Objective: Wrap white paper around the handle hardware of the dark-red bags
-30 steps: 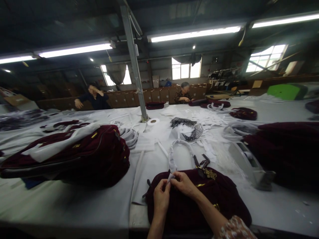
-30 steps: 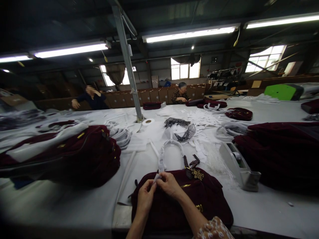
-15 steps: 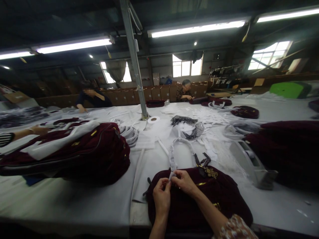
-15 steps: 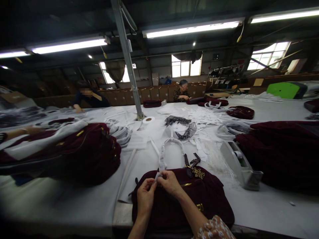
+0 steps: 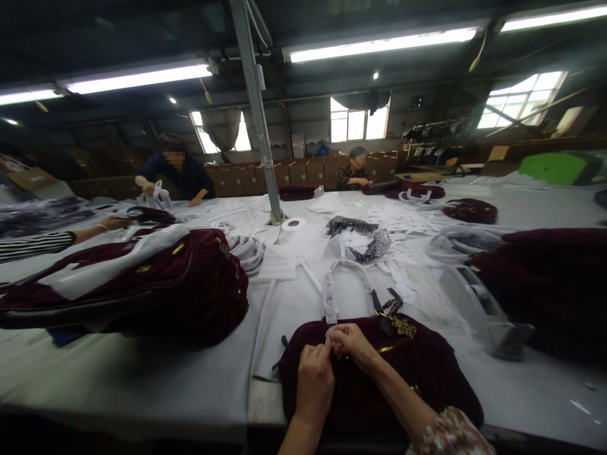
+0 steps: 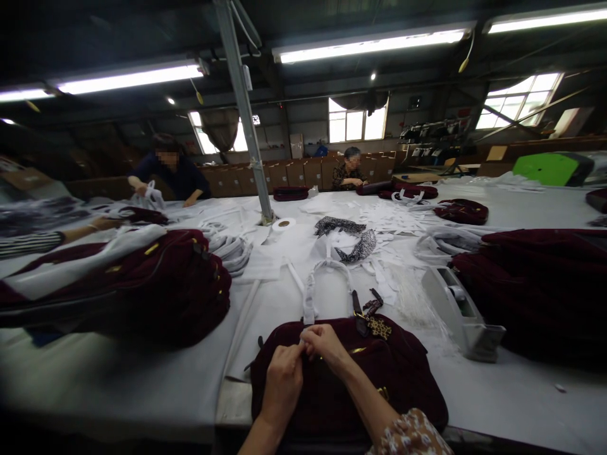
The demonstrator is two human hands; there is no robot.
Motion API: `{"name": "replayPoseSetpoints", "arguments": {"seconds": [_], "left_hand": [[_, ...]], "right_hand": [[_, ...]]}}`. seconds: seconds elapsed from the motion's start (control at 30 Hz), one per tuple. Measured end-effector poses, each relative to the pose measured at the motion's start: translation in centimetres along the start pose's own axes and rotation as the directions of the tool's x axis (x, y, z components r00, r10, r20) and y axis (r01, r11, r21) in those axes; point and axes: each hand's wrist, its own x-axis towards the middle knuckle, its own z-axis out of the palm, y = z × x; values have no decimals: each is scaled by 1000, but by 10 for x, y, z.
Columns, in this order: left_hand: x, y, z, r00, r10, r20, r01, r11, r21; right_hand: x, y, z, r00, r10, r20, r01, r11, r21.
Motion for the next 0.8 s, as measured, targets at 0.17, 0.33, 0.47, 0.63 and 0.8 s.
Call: {"name": "replayPoseSetpoints", "arguments": {"seconds": [0.17,0.33,0.47,0.63,0.8], "left_hand": [[-1,4,-6,997,-73,-18,70,988,-136],[6,-1,-11,914,-398,77,394,831,-392],[11,-6,-12,933,-340,115,358,860,-363],[14,-9,-9,936,-329,126,353,860,-370],[12,-6,-3,950,-309,41,301,879,-370]], "right_hand": [[2,8,1,997,-73,-28,72,997,-24],[1,10,-3,994,-109,-17,109,994,8],[-1,7,-4,994,-104,-21,105,994,24],[-3,5,-3,997,-77,-27,78,996,33],[-1,5,-3,998,-46,-30,47,998,36]]}}
